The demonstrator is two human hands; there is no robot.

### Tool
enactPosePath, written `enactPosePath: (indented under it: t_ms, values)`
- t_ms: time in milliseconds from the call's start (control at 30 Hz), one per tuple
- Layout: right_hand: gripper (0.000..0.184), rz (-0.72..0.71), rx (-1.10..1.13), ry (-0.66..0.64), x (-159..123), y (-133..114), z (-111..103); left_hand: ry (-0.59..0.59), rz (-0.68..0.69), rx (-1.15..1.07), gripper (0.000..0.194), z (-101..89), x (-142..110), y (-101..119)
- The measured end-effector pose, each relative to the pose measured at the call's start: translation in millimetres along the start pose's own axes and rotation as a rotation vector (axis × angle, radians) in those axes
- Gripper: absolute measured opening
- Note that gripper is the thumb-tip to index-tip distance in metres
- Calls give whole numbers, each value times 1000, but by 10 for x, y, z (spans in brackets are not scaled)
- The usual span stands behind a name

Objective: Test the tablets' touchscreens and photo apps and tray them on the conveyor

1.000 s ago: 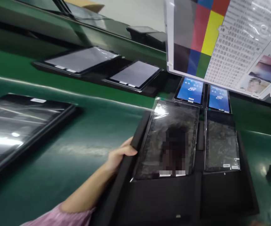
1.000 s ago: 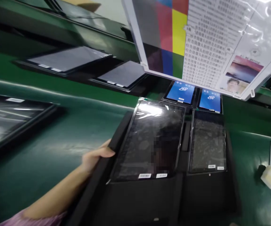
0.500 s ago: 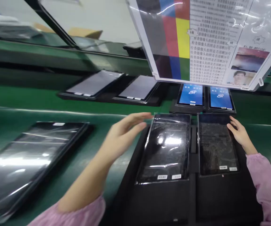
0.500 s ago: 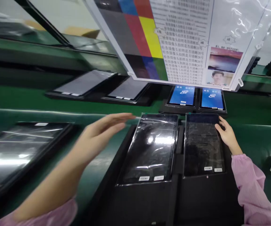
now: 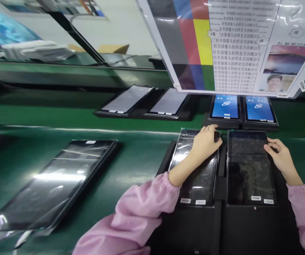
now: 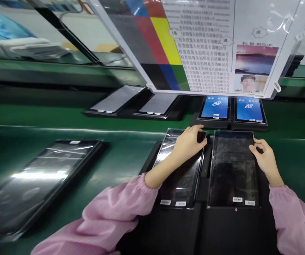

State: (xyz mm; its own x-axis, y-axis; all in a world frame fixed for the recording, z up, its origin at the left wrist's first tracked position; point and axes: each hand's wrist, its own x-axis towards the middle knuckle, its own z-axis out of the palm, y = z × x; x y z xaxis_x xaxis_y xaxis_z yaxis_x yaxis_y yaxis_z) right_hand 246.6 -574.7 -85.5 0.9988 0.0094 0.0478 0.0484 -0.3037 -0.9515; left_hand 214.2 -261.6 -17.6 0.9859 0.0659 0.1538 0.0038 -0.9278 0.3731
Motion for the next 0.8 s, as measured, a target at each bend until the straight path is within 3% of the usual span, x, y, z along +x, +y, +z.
enactPosePath:
  t_ms: [300, 367, 467, 533, 633, 700, 800]
  values:
    - [63, -50, -33, -22, -16, 22, 27, -5, -39, 134, 36, 23, 132, 108]
    - [60, -59, -46, -25, -49, 8, 30, -34, -13, 66, 42, -57, 142, -26]
    - [55, -72, -85, -34, -121, -61, 23, -25, 6, -233, 57, -206, 28, -419]
    - [55, -77, -124, -46, -193, -145, 19, 99, -98, -442, 62, -283, -160, -729]
    - [63, -136, -269, -73, -321, -304, 31, 325, -370, -681, 56, -316, -541, -1080]
    - [69, -185, -367, -113, -397, -399, 47, 368, -479, -753, 49, -290, -768, -1179]
    - [73, -221, -421, -182, -464, -469, 71, 336, -529, -808, 49, -229, -944, -1172]
